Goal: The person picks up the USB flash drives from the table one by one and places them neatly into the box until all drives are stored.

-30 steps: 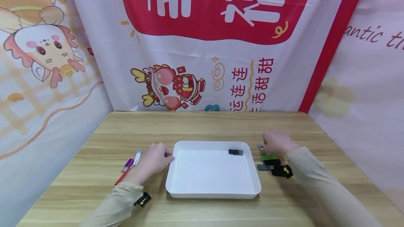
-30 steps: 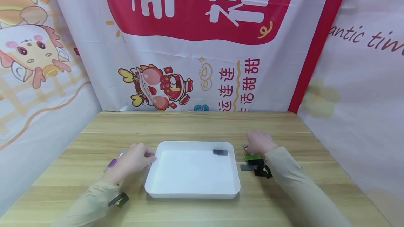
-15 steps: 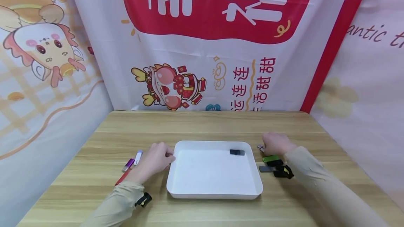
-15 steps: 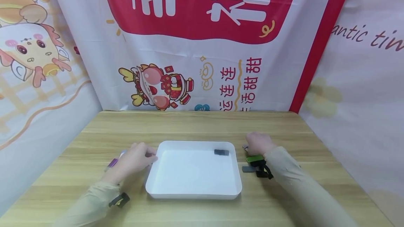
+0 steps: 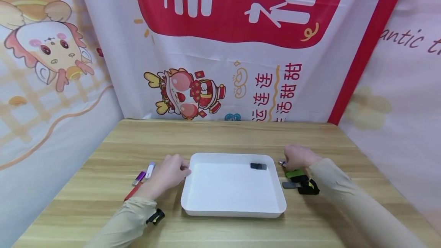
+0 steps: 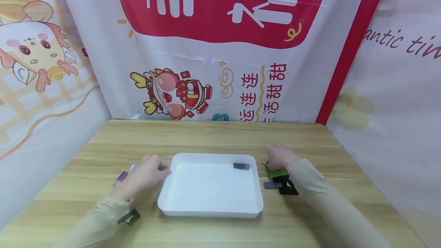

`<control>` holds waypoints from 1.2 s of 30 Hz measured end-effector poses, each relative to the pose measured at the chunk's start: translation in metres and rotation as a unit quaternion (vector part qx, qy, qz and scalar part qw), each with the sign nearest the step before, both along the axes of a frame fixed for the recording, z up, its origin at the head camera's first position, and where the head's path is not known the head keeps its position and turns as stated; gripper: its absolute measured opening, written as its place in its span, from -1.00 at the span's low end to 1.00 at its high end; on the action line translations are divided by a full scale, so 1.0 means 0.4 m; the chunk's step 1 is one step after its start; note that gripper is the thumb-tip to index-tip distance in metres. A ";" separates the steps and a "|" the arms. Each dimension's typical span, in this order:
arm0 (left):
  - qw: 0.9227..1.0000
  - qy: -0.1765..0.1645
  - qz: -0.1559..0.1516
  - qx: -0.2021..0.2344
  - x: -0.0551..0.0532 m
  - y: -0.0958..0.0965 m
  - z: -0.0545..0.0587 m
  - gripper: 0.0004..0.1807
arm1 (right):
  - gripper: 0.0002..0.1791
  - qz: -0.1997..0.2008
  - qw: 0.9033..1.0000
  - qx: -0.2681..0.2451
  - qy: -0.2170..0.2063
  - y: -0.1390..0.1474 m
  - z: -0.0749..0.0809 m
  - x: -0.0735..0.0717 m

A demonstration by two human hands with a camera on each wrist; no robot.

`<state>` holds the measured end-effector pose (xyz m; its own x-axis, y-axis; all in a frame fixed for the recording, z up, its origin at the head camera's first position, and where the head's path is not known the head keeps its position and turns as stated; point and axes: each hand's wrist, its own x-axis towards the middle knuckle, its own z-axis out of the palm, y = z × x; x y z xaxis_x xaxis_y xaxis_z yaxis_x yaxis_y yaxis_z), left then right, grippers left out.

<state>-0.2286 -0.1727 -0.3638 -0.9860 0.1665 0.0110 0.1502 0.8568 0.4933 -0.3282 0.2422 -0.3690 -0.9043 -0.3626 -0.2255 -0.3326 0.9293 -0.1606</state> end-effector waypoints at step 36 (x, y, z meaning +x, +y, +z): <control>1.000 0.001 -0.003 -0.009 0.005 -0.001 0.004 -0.66 | -0.89 -0.003 0.986 -0.127 0.108 -0.065 0.092 0.094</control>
<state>-0.2266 -0.1732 -0.3621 -0.9850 0.1721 0.0107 0.1563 0.8652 0.4765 -0.2907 0.2161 -0.3322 -0.9233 -0.3776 0.0704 -0.3798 0.8703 -0.3137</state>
